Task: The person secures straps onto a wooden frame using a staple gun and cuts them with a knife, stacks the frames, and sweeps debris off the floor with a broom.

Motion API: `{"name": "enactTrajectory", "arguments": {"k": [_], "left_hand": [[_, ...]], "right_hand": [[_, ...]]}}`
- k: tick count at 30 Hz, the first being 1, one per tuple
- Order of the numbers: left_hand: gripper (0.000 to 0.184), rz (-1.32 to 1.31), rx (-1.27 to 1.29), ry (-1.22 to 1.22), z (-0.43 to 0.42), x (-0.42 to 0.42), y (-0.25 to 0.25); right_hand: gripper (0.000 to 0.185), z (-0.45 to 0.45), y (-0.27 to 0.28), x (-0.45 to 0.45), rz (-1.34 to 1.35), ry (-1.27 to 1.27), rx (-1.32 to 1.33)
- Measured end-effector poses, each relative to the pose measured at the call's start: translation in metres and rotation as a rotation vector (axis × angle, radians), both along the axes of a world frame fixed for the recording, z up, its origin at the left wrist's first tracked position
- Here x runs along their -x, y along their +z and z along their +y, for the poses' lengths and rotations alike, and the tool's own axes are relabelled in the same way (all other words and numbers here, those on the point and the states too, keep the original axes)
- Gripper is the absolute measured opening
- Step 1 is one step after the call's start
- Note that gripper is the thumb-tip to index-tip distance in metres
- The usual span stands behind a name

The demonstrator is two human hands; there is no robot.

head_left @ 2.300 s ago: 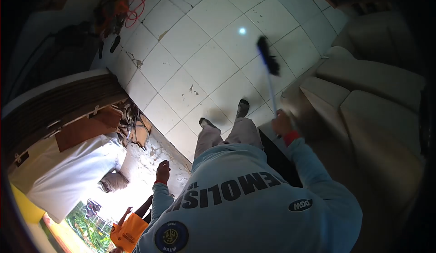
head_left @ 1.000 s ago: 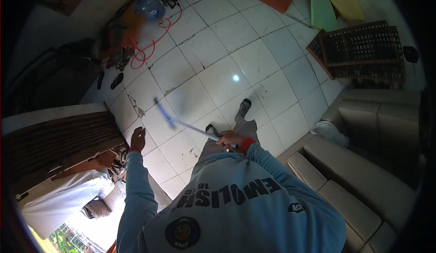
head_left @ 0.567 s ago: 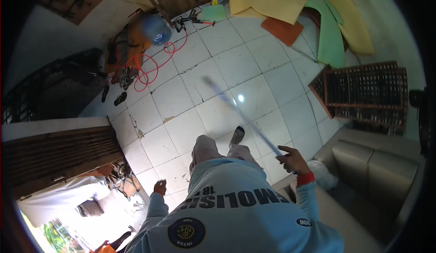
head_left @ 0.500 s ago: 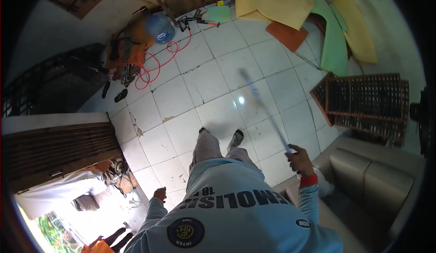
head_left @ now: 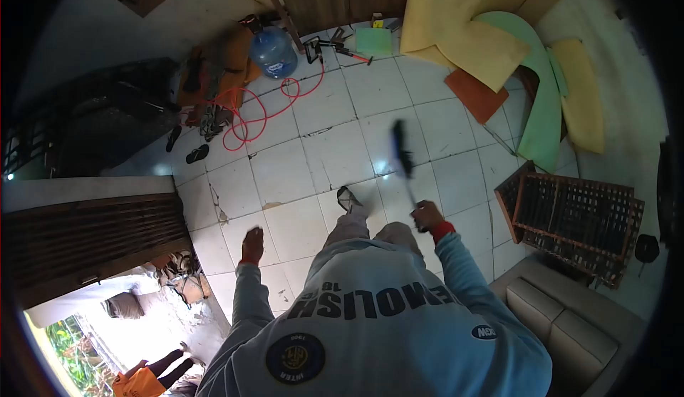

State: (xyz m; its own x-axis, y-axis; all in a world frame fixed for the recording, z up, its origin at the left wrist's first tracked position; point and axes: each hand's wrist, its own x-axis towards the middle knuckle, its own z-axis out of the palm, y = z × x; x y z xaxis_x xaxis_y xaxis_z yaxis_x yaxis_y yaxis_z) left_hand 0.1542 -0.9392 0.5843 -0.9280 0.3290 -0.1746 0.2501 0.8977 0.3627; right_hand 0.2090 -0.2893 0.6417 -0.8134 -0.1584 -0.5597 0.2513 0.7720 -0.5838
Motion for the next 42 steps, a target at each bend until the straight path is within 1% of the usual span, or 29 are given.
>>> {"name": "enactTrajectory", "arguments": {"k": [1, 3, 6, 9, 10, 11, 12, 13, 14, 16, 17, 19, 20, 22, 23, 24, 25, 26, 27, 29, 30, 31, 32, 34, 35, 37, 39, 40, 42], "left_hand": [[0.032, -0.211, -0.377, 0.464, 0.067, 0.069, 0.084], [0.034, -0.163, -0.392, 0.408, 0.098, 0.113, 0.127], [0.032, -0.225, -0.418, 0.504, 0.094, 0.146, 0.118], [0.032, -0.217, -0.357, 0.554, 0.069, 0.131, 0.089], [0.036, -0.182, -0.35, 0.528, 0.05, 0.113, 0.056], [0.036, 0.028, -0.242, 0.318, 0.019, 0.087, 0.005], [0.038, -0.289, -0.243, 0.584, 0.011, 0.066, -0.006], [0.041, -0.424, -0.298, 0.718, 0.003, 0.04, -0.019], [0.044, -0.483, -0.175, 0.52, -0.016, 0.01, -0.031], [0.024, -0.657, 0.281, 0.085, 0.006, -0.005, 0.01], [0.037, -0.665, 0.277, -0.043, -0.003, -0.029, 0.005], [0.052, -0.841, 0.098, 0.22, 0.012, -0.037, 0.013], [0.054, -0.746, -0.091, 0.165, 0.007, -0.036, 0.013], [0.037, -0.582, -0.296, 0.45, 0.017, -0.027, 0.0], [0.03, -0.481, -0.409, 0.569, 0.021, -0.022, -0.007], [0.022, -0.474, -0.333, 0.869, 0.045, 0.007, 0.02], [0.024, -0.402, -0.301, 0.848, 0.063, 0.047, 0.059], [0.029, -0.288, -0.437, 0.999, 0.088, 0.079, 0.098], [0.033, -0.189, -0.425, 1.01, 0.096, 0.098, 0.111], [0.033, -0.114, -0.436, 1.115, 0.116, 0.127, 0.137], [0.033, -0.124, -0.451, 1.121, 0.125, 0.128, 0.141], [0.034, -0.133, -0.466, 1.123, 0.132, 0.129, 0.142], [0.034, -0.141, -0.48, 1.121, 0.135, 0.129, 0.141], [0.036, -0.198, -0.454, 1.1, 0.137, 0.097, 0.104], [0.036, -0.245, -0.435, 1.071, 0.136, 0.074, 0.079], [0.038, -0.374, -0.617, 1.099, 0.122, -0.004, 0.001], [0.042, -0.739, -0.752, 1.363, 0.118, -0.033, 0.015], [0.044, -0.894, -0.675, 1.279, 0.104, -0.052, 0.02], [0.046, -1.167, -0.595, 1.386, 0.069, -0.077, 0.018]], "right_hand": [[0.042, -0.035, 0.003, 0.003, -0.192, -0.56, 0.452], [0.053, -0.059, 0.108, 0.055, -0.686, -0.7, 0.673], [0.057, -0.058, 0.147, 0.089, -0.715, -0.555, 0.72], [0.06, -0.032, 0.183, 0.098, -0.563, -0.484, 0.64], [0.059, -0.012, 0.189, 0.096, -0.539, -0.569, 0.586], [0.058, 0.008, 0.197, 0.097, -0.516, -0.654, 0.53], [0.058, 0.021, 0.225, 0.113, -0.489, -0.672, 0.423], [0.059, 0.034, 0.252, 0.131, -0.459, -0.683, 0.315], [0.058, 0.047, 0.262, 0.146, -0.41, -0.737, 0.25], [0.053, 0.073, 0.256, 0.182, -0.281, -0.867, 0.173], [0.05, 0.085, 0.238, 0.204, -0.204, -0.943, 0.164], [0.047, 0.111, 0.178, 0.258, -0.079, -0.946, 0.091], [0.043, 0.127, 0.137, 0.29, -0.015, -0.933, 0.123], [0.034, 0.147, 0.067, 0.358, 0.054, -1.001, 0.1], [0.028, 0.156, 0.026, 0.392, 0.007, -0.87, -0.004], [0.018, 0.141, 0.018, 0.417, -0.052, -0.846, -0.077], [0.013, 0.126, 0.01, 0.443, -0.113, -0.818, -0.147], [0.015, 0.112, -0.016, 0.458, -0.181, -0.695, -0.2], [0.014, 0.109, -0.076, 0.464, -0.124, -0.201, -0.317], [0.014, -0.011, -0.015, 0.462, -0.32, -0.416, -0.165], [0.02, -0.052, -0.03, 0.437, 0.073, 0.254, -0.399], [0.027, -0.112, 0.001, 0.432, -0.151, 0.009, -0.217], [0.03, -0.145, -0.019, 0.409, -0.027, 0.044, -0.223], [0.032, -0.202, -0.024, 0.396, 0.087, 0.398, -0.238], [0.034, -0.211, -0.02, 0.405, -0.004, 0.398, -0.12], [0.038, -0.223, 0.005, 0.436, -0.182, 0.378, 0.112], [0.056, -0.228, 0.072, 0.463, -0.606, 0.046, 0.426], [0.058, -0.226, 0.087, 0.468, -0.653, 0.028, 0.437], [0.063, -0.23, 0.119, 0.466, -0.651, 0.045, 0.415]]}}
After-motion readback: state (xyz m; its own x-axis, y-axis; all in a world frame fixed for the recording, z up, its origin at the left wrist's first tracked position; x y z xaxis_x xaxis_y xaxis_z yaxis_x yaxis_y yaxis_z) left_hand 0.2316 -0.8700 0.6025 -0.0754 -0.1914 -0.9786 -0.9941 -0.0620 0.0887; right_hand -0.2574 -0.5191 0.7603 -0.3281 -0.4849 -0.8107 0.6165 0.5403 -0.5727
